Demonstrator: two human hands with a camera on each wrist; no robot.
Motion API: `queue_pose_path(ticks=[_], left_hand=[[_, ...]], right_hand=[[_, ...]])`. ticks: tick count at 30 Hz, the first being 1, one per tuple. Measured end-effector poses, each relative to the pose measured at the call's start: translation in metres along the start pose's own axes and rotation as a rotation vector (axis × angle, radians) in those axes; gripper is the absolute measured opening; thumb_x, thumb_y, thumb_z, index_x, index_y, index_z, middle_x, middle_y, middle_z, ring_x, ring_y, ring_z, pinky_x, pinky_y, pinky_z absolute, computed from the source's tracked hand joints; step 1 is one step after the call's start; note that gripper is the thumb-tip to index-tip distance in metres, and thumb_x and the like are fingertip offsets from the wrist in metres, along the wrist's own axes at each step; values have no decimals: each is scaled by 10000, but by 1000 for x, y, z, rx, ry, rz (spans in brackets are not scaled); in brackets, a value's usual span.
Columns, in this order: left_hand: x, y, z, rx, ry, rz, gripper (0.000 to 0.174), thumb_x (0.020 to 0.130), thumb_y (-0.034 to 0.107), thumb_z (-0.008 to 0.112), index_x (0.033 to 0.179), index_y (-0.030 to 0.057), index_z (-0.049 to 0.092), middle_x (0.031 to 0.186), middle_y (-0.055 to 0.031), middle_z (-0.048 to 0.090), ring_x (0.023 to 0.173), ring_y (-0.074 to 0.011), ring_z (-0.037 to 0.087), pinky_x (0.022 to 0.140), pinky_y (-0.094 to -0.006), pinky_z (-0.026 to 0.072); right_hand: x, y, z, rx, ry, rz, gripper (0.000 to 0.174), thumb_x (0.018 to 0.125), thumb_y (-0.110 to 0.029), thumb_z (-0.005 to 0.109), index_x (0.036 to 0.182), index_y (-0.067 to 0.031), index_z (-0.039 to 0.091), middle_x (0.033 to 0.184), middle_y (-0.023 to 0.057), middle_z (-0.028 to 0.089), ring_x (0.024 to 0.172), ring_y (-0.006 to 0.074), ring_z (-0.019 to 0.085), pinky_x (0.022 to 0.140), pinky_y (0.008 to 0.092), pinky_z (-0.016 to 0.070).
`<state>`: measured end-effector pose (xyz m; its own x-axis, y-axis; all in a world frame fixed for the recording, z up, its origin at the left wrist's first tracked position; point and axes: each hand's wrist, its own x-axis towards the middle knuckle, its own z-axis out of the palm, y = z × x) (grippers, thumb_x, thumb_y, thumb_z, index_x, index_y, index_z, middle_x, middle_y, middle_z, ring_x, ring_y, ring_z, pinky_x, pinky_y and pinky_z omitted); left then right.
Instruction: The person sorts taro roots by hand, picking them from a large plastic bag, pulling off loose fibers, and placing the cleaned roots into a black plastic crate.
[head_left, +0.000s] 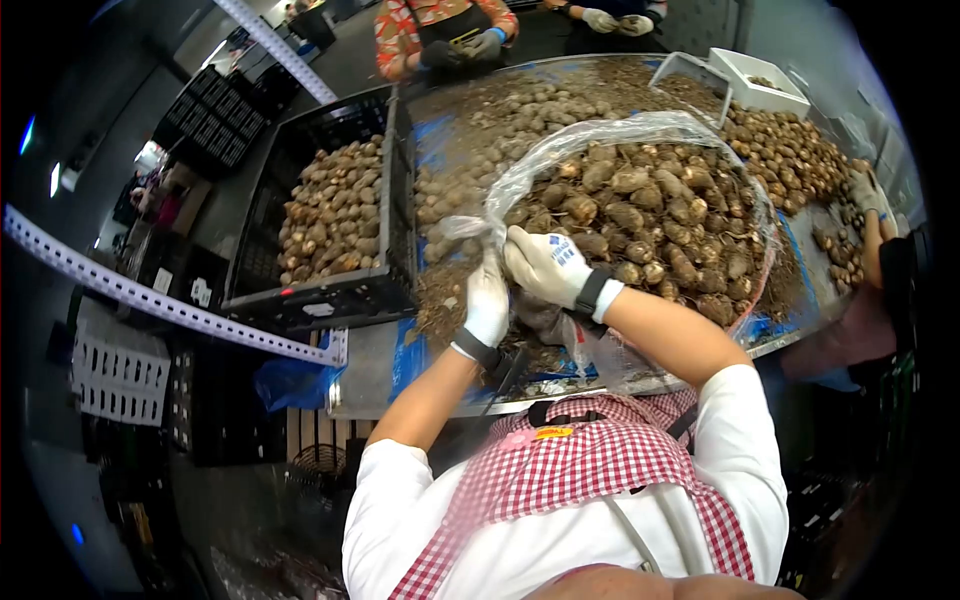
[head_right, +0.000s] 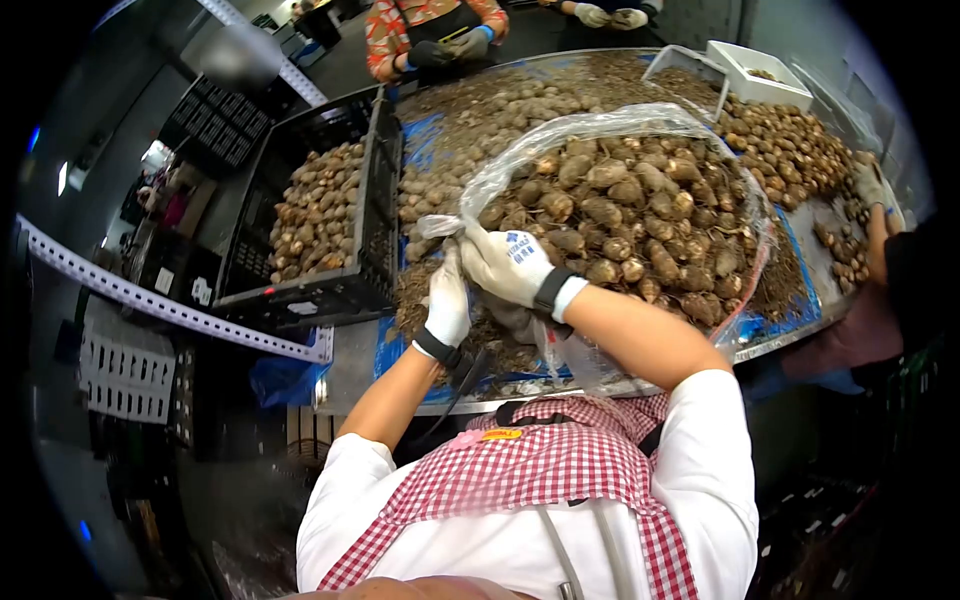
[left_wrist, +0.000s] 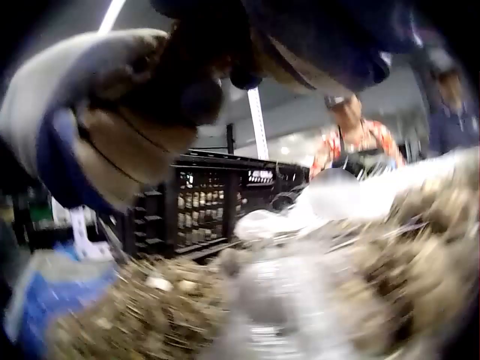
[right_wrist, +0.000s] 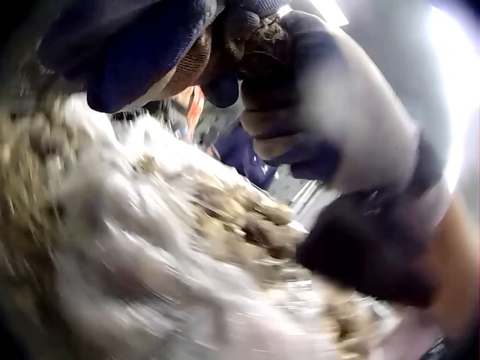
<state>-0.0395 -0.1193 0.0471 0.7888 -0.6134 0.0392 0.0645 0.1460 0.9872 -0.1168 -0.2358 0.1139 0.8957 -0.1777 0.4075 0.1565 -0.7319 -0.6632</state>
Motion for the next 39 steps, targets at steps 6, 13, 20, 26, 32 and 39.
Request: queue_pose_path(ticks=[6,13,20,26,32,39], left_hand=[[-28,1,-55,943,287,347,335,979,221,441,864,-61,582,692,-251,566,604,-341,556,588,-403,444],[-44,-51,-92,-668,-293,-925,413,958,532,347,892,173,541,507,-13,374,388,-148,324,382,-279,239],[-34,-33,-99,1032,-40,18,586,1002,401,256,851,-43,607,745,-298,598,688,-435,592,633,-463,478],[-39,-33,-96,490,159,40,480,986,438,323,859,68,600,618,-167,572,520,-374,519,493,-438,418],[-35,-70,-118,-787,-152,-693,417,964,487,324,1001,172,594,698,-67,580,418,-188,366,413,-316,284],[-40,-30,-106,-335,-189,-743,405,1000,429,347,1058,98,572,758,-38,588,529,-153,509,439,-260,399]], right_hand=[[1,21,85,505,-177,465,392,986,-329,292,785,-61,497,550,62,420,462,208,456,447,352,406],[-20,23,97,-333,-256,-351,253,936,-248,449,826,-31,519,626,215,573,601,360,597,551,439,479],[-28,17,121,145,-158,27,264,930,-244,430,861,-2,508,629,240,565,610,393,599,526,458,457],[-7,61,124,1590,-1023,1114,455,943,-521,304,742,-138,443,473,-42,308,390,94,329,359,247,285],[-21,47,119,384,-173,314,259,905,-159,555,1084,1,460,883,205,605,819,336,606,693,415,472],[-11,0,81,399,-493,124,320,913,-262,553,993,41,489,766,165,569,673,208,552,600,330,446]])
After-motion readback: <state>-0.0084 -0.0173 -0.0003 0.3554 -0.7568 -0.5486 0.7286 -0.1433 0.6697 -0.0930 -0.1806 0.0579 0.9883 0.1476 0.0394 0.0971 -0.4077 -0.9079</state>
